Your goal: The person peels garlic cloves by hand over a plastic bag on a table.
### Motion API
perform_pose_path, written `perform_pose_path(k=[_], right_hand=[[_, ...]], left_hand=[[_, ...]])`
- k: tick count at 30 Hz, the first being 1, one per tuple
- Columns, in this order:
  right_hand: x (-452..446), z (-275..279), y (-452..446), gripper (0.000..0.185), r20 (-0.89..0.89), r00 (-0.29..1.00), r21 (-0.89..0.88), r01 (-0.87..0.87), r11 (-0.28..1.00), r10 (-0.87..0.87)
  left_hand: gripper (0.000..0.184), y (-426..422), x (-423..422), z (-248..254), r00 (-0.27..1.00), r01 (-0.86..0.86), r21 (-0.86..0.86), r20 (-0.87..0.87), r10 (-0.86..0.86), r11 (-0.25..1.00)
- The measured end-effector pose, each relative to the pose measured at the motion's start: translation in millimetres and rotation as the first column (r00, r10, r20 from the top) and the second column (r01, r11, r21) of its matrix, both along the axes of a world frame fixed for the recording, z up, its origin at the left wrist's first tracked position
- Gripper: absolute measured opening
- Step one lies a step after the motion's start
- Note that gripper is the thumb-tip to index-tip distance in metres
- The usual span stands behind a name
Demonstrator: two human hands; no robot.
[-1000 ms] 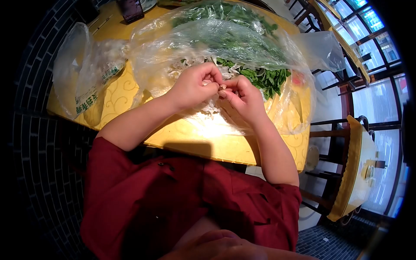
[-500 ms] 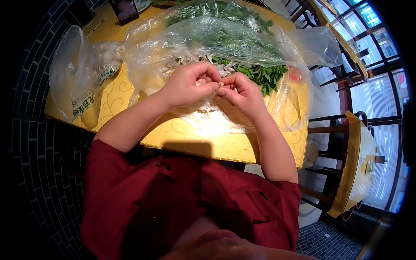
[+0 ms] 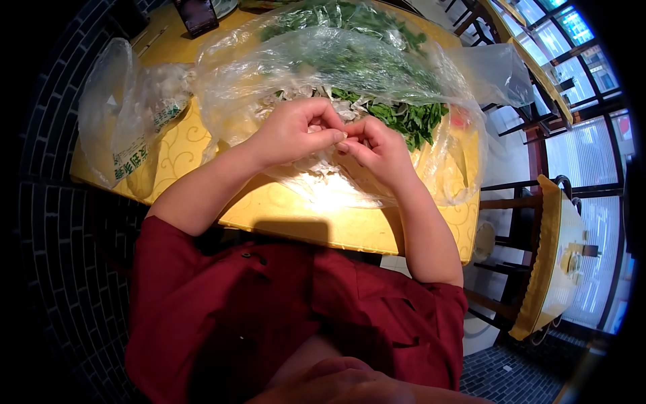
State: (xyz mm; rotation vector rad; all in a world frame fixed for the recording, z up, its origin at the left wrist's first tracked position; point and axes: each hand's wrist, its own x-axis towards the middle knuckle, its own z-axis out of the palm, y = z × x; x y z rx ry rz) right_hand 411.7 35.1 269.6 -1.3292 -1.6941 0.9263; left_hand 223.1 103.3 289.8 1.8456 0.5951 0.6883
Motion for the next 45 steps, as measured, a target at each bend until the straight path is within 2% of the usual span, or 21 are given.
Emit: perform_pose_path(k=[2,5,7,10,14,16,19,22,25,28,31,38,45], right_hand=[[-1,0,0,0.018,0.004,1.000,0.004,-0.002,1.000,0.002],[-3,3,-2,0.018,0.030,1.000,0.020,0.002,1.000,-0.002],[-4,7,-5,0.018,0.078,0.997,0.020,0.010,1.000,-0.012],[-5,3,-4,0.023,0.036,0.999,0.005,0.034,0.999,-0.034],[-6,6,-4,0.023,0.066,0.997,0.005,0.041,0.999,-0.041],[-7,8,-5,0.023,0.075,0.996,0.000,0.048,0.999,-0.048],[-9,11,-6,0.018,-0.076,0.995,-0.059,0.055,0.997,-0.060],[-7,7,-2,0.020,-0.076,0.995,0.005,0.061,0.998,-0.061],[-7,8,-2,0.019,-0.065,0.995,-0.014,0.073,0.997,-0.073],[-7,3,-1,0.024,-0.162,0.981,0.031,0.116,0.993,-0.109],[-6,15,-3,0.024,-0.018,0.989,0.102,0.151,0.983,-0.150],[-3,13,-1,0.023,0.004,0.990,0.145,0.138,0.980,-0.141],[-3,15,-2,0.023,0.058,0.991,0.132,0.115,0.985,-0.124]], left_hand=[[0.008,0,0,0,1.000,0.005,-0.039,-0.004,-0.005,0.999],[0.009,1,-2,0,1.000,0.019,0.070,-0.021,-0.017,0.997],[0.009,-1,-1,-1,1.000,0.003,0.076,-0.020,-0.001,0.997],[0.008,-5,2,-3,0.999,-0.034,0.111,-0.035,0.038,0.993],[0.008,-7,4,-6,0.993,-0.090,0.201,-0.059,0.103,0.975],[0.008,-8,4,-5,0.993,-0.105,0.179,-0.042,0.115,0.978],[0.010,-9,4,-1,0.991,-0.120,0.120,-0.037,0.126,0.985],[0.011,-7,3,3,0.990,-0.126,0.099,-0.050,0.132,0.987],[0.012,-5,2,2,0.988,-0.145,0.083,-0.044,0.149,0.986],[0.011,-2,2,1,0.991,-0.134,0.088,-0.004,0.135,0.987],[0.011,-1,3,-2,0.992,-0.124,0.055,0.029,0.123,0.991],[0.011,-1,2,3,0.991,-0.131,0.090,0.014,0.131,0.987],[0.009,1,-1,4,0.993,-0.114,0.491,0.020,0.120,0.864]])
